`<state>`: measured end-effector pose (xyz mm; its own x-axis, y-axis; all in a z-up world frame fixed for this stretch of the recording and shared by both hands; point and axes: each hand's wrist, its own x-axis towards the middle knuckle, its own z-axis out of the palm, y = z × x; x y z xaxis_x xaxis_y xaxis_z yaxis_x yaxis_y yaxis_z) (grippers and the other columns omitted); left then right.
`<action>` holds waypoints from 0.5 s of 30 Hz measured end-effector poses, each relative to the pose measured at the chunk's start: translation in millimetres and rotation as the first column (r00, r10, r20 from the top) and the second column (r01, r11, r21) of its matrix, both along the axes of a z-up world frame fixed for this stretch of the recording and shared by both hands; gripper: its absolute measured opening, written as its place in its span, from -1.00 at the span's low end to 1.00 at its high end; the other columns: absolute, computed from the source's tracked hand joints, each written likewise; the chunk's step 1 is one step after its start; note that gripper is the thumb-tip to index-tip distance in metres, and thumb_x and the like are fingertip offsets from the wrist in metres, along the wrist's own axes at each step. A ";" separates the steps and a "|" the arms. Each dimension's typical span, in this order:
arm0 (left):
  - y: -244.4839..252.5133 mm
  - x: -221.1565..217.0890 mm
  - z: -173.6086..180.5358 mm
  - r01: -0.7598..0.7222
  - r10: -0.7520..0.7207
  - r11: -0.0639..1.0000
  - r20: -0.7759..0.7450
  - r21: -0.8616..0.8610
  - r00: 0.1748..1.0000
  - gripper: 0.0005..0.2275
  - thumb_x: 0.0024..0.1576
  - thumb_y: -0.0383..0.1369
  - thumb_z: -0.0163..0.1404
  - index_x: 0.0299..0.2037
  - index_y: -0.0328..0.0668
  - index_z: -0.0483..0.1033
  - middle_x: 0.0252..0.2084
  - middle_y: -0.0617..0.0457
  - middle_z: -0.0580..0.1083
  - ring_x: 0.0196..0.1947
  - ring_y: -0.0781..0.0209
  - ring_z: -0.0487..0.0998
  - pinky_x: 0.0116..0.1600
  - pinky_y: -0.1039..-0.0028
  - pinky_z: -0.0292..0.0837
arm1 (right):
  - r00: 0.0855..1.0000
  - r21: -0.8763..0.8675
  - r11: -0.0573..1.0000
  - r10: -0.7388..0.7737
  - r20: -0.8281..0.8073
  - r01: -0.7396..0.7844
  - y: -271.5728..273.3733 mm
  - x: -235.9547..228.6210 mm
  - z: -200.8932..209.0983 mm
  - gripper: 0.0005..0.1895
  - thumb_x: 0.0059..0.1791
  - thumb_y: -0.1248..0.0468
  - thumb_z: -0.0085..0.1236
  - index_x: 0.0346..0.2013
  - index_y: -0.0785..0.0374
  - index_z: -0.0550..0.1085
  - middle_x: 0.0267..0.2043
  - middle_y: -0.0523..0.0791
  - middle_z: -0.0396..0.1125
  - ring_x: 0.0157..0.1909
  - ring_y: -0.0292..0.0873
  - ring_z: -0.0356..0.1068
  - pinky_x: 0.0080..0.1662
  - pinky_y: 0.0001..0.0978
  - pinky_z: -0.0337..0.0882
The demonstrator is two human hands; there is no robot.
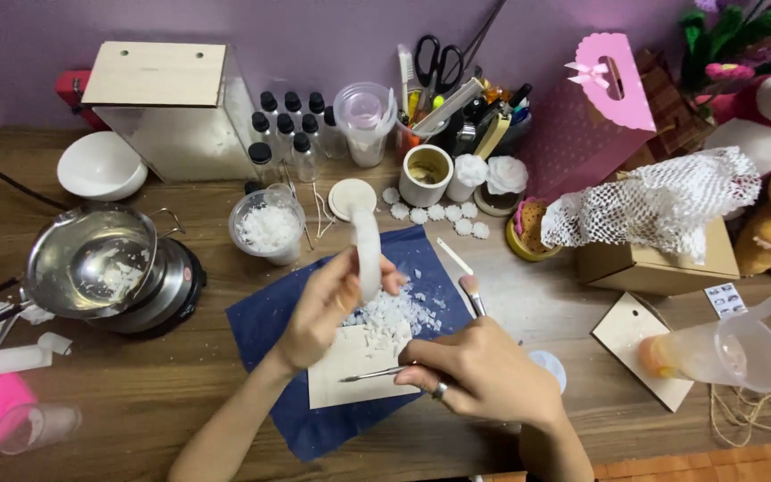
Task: Refining a wax candle mold by scraping off excess material with a small metal tool.
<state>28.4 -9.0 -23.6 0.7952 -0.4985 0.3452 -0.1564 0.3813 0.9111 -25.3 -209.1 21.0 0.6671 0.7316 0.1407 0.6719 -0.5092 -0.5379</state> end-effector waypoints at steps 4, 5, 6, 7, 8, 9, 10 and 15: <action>6.7 -5.8 11.5 -0.262 0.143 0.930 0.401 0.259 0.905 -0.63 0.22 -0.16 -0.33 0.00 -0.36 0.26 -0.07 -0.11 0.44 -0.13 0.15 0.49 -0.08 0.45 0.38 | 0.998 0.101 0.995 0.021 0.065 -0.028 -5.6 1.6 0.0 -0.77 0.05 0.14 -0.22 -0.43 0.14 0.31 -0.69 -0.17 0.16 -0.75 -0.11 0.17 -0.56 -0.35 0.11; 7.9 -7.0 9.7 -0.254 0.135 0.935 0.414 0.248 0.900 -0.68 0.20 -0.25 -0.24 0.01 -0.38 0.25 -0.11 -0.09 0.43 -0.13 0.14 0.51 -0.08 0.46 0.44 | 0.989 0.188 0.981 -0.066 0.131 0.041 -6.2 1.0 -0.6 -0.77 0.03 0.16 -0.18 -0.42 0.18 0.35 -0.64 -0.18 0.21 -0.71 -0.14 0.20 -0.57 -0.37 0.11; 7.9 -5.0 9.3 -0.247 0.126 0.941 0.435 0.233 0.892 -0.71 0.18 -0.33 -0.16 0.01 -0.39 0.23 -0.14 -0.07 0.42 -0.12 0.12 0.53 -0.07 0.46 0.50 | 0.967 0.276 0.956 -0.159 0.200 0.100 -7.8 2.8 0.1 -0.77 0.01 0.18 -0.15 -0.42 0.22 0.39 -0.60 -0.19 0.25 -0.66 -0.17 0.22 -0.58 -0.40 0.11; 7.0 -4.9 12.1 -0.246 0.125 0.941 0.438 0.231 0.890 -0.71 0.18 -0.33 -0.16 0.01 -0.39 0.23 -0.14 -0.07 0.42 -0.12 0.12 0.53 -0.07 0.46 0.50 | 0.966 0.275 0.956 -0.160 0.203 0.101 -9.3 4.6 -2.6 -0.77 0.01 0.18 -0.15 -0.42 0.22 0.39 -0.60 -0.19 0.25 -0.66 -0.17 0.22 -0.58 -0.40 0.11; 6.3 -5.3 14.2 -0.276 0.146 0.933 0.460 0.230 0.876 -0.71 0.16 -0.33 -0.13 0.00 -0.39 0.26 -0.16 -0.05 0.44 -0.16 0.17 0.53 -0.07 0.48 0.50 | 0.951 0.246 0.955 -0.220 0.218 0.164 -10.7 5.5 -6.0 -0.80 0.00 0.20 -0.14 -0.41 0.20 0.39 -0.60 -0.18 0.25 -0.67 -0.14 0.16 -0.59 -0.40 0.10; 5.8 -5.6 15.6 -0.305 0.166 0.925 0.482 0.228 0.861 -0.72 0.15 -0.33 -0.10 -0.02 -0.38 0.29 -0.18 -0.02 0.45 -0.21 0.21 0.54 -0.08 0.50 0.51 | 0.932 0.218 0.949 -0.278 0.234 0.228 -11.8 6.6 -10.1 -0.83 0.00 0.21 -0.13 -0.41 0.18 0.38 -0.60 -0.18 0.24 -0.68 -0.11 0.10 -0.59 -0.39 0.08; 5.2 -5.5 16.5 -0.304 0.167 0.925 0.475 0.227 0.864 -0.72 0.15 -0.33 -0.10 -0.02 -0.38 0.29 -0.18 -0.02 0.45 -0.21 0.21 0.54 -0.08 0.50 0.51 | 0.934 0.214 0.950 -0.277 0.228 0.229 -10.8 9.2 -9.6 -0.83 0.00 0.21 -0.13 -0.41 0.18 0.38 -0.60 -0.18 0.24 -0.68 -0.11 0.10 -0.59 -0.39 0.08; 1.4 -9.0 18.9 -0.342 0.099 0.886 0.592 0.313 0.799 -0.52 0.08 0.03 -0.19 -0.13 -0.32 0.26 -0.04 -0.03 0.39 -0.28 0.20 0.39 -0.12 0.45 0.33 | 0.885 0.244 0.942 -0.307 0.349 0.230 -2.5 16.0 -9.5 -0.80 0.02 0.22 -0.18 -0.38 0.20 0.41 -0.64 -0.20 0.18 -0.68 -0.20 0.11 -0.56 -0.43 0.11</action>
<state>19.4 -7.6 -4.7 0.6359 -0.5191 0.5711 -0.7054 -0.0906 0.7030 -9.3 -211.6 11.5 0.7021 0.4650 0.5392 0.6949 -0.6128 -0.3763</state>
